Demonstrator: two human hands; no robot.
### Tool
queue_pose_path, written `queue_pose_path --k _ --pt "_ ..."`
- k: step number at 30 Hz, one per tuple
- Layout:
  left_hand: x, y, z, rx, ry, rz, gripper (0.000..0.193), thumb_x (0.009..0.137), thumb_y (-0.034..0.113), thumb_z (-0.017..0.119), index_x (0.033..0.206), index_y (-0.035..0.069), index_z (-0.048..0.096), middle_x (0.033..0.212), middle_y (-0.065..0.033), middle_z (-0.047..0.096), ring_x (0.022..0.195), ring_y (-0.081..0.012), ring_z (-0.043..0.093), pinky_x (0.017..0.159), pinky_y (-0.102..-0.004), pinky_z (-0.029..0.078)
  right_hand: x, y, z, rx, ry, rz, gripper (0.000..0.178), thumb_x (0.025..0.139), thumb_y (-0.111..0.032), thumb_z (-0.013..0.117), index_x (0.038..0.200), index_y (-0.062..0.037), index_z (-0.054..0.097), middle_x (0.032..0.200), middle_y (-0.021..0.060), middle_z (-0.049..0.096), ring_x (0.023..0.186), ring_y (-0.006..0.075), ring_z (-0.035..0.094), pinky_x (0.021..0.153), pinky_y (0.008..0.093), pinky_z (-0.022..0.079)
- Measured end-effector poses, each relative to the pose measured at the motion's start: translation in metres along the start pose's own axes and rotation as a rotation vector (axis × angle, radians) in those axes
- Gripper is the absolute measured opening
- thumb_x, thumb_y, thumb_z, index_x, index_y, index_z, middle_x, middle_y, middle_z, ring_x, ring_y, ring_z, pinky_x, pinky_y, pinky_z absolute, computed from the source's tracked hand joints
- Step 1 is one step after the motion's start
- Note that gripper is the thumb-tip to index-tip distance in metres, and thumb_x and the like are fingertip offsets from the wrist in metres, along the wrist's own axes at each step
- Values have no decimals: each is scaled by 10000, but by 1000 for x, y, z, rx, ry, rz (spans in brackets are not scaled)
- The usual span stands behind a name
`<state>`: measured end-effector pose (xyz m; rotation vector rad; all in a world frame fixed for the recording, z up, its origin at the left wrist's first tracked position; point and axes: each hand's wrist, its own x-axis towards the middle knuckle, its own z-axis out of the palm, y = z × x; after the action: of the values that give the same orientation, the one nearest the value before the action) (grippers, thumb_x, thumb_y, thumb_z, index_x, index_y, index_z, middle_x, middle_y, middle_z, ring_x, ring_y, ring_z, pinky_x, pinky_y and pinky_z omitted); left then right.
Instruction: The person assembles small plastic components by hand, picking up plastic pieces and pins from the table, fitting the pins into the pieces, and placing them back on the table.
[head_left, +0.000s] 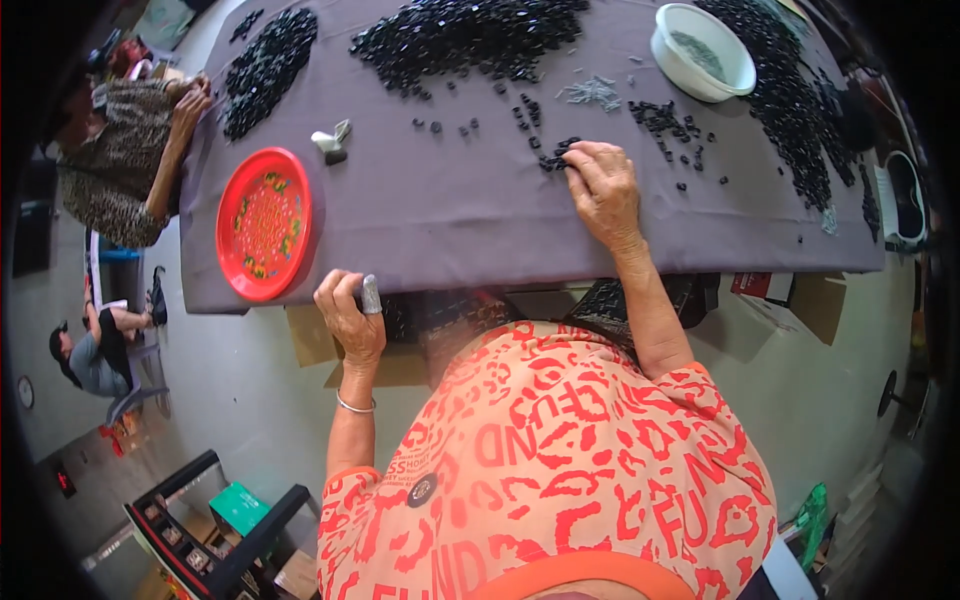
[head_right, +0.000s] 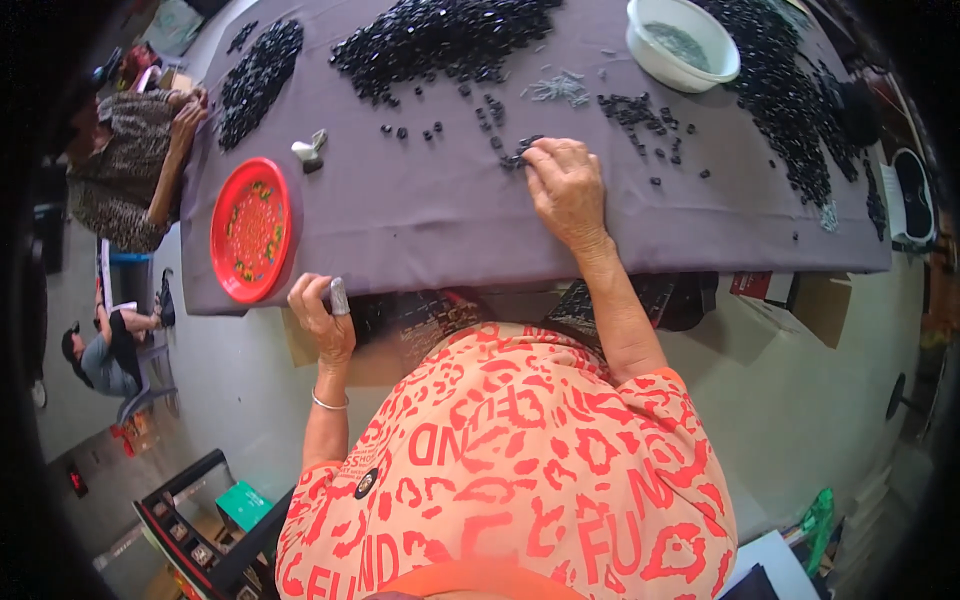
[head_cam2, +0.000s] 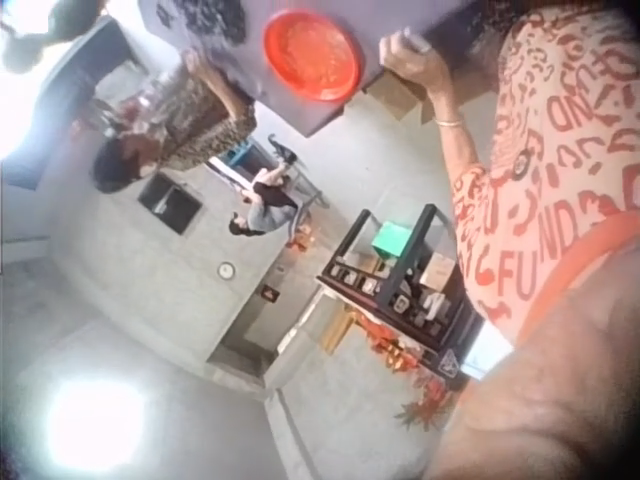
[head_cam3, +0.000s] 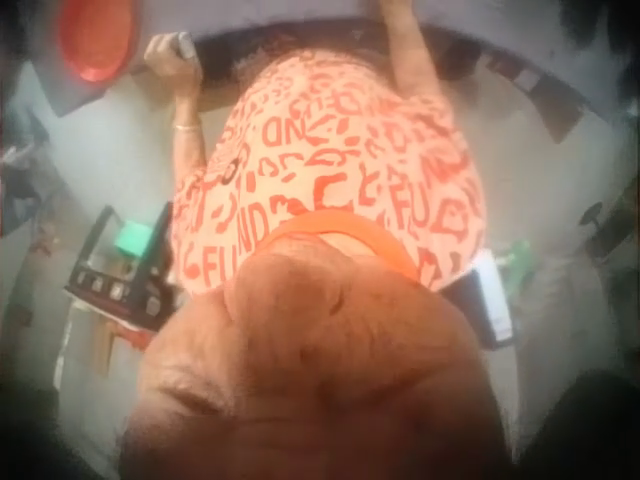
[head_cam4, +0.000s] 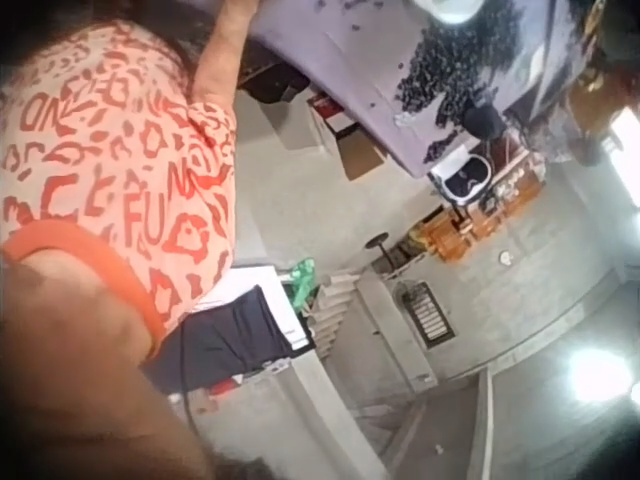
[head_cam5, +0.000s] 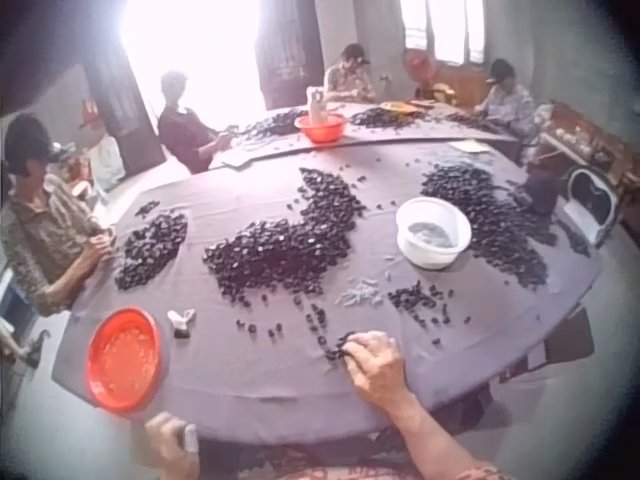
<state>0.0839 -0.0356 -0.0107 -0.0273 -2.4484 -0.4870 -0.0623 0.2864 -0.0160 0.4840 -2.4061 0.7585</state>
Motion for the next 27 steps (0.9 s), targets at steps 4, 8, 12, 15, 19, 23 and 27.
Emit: queue_pose_path --k 4,8,12,15,19,23,27 --pt "52 18 35 -43 -28 95 225 804 58 643 1016 42 572 1051 -141 561 988 -324 517 859 -411 415 0 -3 -1 79 -46 -47 161 753 -61 671 911 -73 648 987 51 634 971 246 581 824 370 446" --pt "90 36 82 -147 -86 107 301 811 99 653 1097 46 579 1134 -146 560 1087 -325 507 939 -415 401 11 3 -5 195 -24 -23 137 770 -43 650 907 -41 642 969 91 632 945 268 583 817 384 466" --pt "106 50 114 -118 -113 171 356 828 150 646 1158 43 570 1196 -149 546 1131 -325 497 980 -424 385 41 24 4 66 67 31 132 779 -44 633 910 -47 652 916 108 618 870 281 575 794 381 471" --pt "109 55 128 -104 -141 213 357 833 175 638 1158 43 572 1192 -127 563 1136 -319 499 986 -419 379 60 42 18 -66 3 16 124 778 -96 644 900 -92 667 870 72 584 864 253 560 784 369 463" --pt "104 68 120 -130 -208 208 313 823 153 639 1119 63 591 1151 -93 597 1124 -307 513 977 -403 386 67 48 30 -175 -108 23 96 781 -132 645 873 -121 669 875 46 565 881 232 547 778 360 453" --pt "79 71 107 -169 -275 208 311 804 138 648 1104 74 598 1171 -81 592 1137 -297 509 978 -396 382 56 45 31 -204 -111 -7 56 779 -151 647 834 -136 645 868 23 548 878 220 538 747 362 440" --pt "63 72 94 -177 -268 193 309 760 126 680 1057 78 608 1168 -84 582 1145 -305 496 977 -416 384 44 43 18 -164 -119 -35 53 774 -132 639 824 -125 621 866 21 545 870 218 540 732 368 435"
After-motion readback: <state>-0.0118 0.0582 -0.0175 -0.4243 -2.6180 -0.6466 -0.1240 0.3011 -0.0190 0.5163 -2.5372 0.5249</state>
